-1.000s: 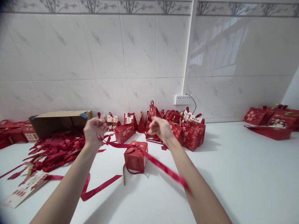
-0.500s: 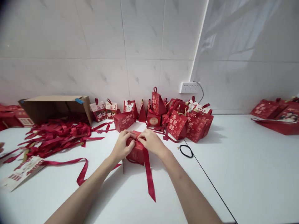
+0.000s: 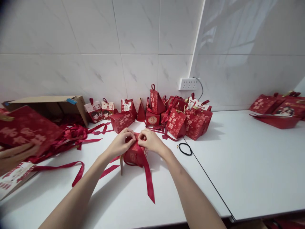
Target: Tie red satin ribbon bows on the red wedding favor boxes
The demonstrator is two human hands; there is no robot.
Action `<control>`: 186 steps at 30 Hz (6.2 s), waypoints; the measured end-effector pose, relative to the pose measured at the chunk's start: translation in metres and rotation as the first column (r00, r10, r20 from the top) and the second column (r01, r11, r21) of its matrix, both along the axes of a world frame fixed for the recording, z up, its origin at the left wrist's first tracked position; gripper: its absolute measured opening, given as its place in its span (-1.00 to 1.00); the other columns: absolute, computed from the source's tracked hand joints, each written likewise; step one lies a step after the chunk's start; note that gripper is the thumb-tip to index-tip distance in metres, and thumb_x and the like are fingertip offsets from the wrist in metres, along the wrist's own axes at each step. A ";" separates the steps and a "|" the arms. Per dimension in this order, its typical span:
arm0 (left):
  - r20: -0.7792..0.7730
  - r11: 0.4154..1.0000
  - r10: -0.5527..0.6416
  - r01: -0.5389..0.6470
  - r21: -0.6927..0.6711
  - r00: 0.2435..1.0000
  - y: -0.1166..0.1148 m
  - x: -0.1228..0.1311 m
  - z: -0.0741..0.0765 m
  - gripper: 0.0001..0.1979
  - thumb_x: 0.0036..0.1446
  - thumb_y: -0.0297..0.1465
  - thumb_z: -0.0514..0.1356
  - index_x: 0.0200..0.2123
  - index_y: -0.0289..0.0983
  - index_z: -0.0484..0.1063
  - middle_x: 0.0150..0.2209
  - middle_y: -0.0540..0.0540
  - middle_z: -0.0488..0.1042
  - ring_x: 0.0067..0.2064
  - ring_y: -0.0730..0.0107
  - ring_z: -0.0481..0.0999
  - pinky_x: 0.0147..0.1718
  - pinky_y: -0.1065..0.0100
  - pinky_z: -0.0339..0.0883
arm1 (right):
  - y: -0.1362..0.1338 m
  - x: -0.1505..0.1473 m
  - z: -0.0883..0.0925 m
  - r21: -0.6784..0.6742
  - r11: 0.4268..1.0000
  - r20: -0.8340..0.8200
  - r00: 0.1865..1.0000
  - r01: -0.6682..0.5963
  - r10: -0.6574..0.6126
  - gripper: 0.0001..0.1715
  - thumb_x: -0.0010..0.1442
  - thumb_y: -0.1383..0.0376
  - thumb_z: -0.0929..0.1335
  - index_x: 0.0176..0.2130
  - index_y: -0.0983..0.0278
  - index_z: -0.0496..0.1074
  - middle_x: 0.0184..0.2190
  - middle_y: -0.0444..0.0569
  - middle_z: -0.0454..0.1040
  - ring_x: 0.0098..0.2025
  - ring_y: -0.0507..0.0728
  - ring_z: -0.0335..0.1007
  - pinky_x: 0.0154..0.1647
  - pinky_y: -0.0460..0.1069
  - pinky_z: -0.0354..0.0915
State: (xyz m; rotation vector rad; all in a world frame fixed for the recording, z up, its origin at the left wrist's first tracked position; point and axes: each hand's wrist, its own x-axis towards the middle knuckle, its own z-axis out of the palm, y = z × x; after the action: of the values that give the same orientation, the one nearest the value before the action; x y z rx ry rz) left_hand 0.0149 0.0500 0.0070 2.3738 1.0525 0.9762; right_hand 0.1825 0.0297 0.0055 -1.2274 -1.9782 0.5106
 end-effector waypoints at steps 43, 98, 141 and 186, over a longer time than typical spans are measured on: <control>0.413 0.915 0.307 -0.385 0.118 0.857 -0.017 0.018 -0.031 -0.96 -0.04 -0.47 0.18 -0.48 -0.26 0.34 -0.22 -0.11 0.25 -0.07 0.24 0.32 -0.04 0.15 0.24 | 0.003 0.001 -0.016 -0.031 0.996 -0.305 0.950 -0.089 0.075 -0.83 0.09 0.27 0.30 -0.51 0.27 0.31 -0.46 -0.14 0.30 -0.35 0.05 0.25 -0.28 -0.03 0.17; 0.557 0.949 0.315 -0.274 -0.159 0.769 -0.020 0.021 -0.026 -0.90 -0.03 -0.48 0.15 -0.37 -0.26 0.41 -0.25 -0.09 0.37 -0.17 0.34 0.39 -0.13 0.28 0.28 | -0.001 0.000 -0.013 -0.046 0.990 -0.286 0.951 -0.134 0.116 -0.88 0.05 0.29 0.30 -0.47 0.27 0.38 -0.38 -0.11 0.27 -0.27 0.07 0.24 -0.16 0.02 0.15; 0.800 0.799 0.598 0.043 -0.600 0.050 0.019 -0.017 -0.023 -0.80 0.08 -0.30 0.12 -0.36 -0.32 0.42 -0.64 0.12 0.25 -0.68 0.66 0.18 -0.64 0.55 0.18 | 0.024 0.045 -0.014 -0.317 0.944 -0.949 0.037 -0.098 -0.314 -0.72 0.12 0.13 0.26 -0.52 0.23 0.28 -0.71 -0.23 0.29 -0.74 -0.07 0.08 -0.72 -0.12 0.07; 0.843 0.807 0.494 0.472 -0.355 -0.211 0.017 -0.047 -0.003 -0.77 -0.09 -0.40 0.19 -0.63 -0.29 0.17 -0.78 0.20 0.03 -0.78 0.73 0.00 -0.86 0.64 -0.12 | -0.010 0.070 -0.001 0.029 0.845 -0.963 0.211 -0.534 0.166 -0.11 -0.26 -0.48 -0.07 -0.87 0.22 0.01 -0.94 -0.36 -0.41 -0.86 -0.15 -0.48 -0.68 -0.09 -0.12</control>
State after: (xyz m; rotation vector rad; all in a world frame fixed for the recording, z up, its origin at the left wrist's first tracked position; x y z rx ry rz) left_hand -0.0323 0.0673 0.0037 0.2944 0.4033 1.6592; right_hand 0.2526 0.0196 0.0044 -0.2984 -1.0382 1.4709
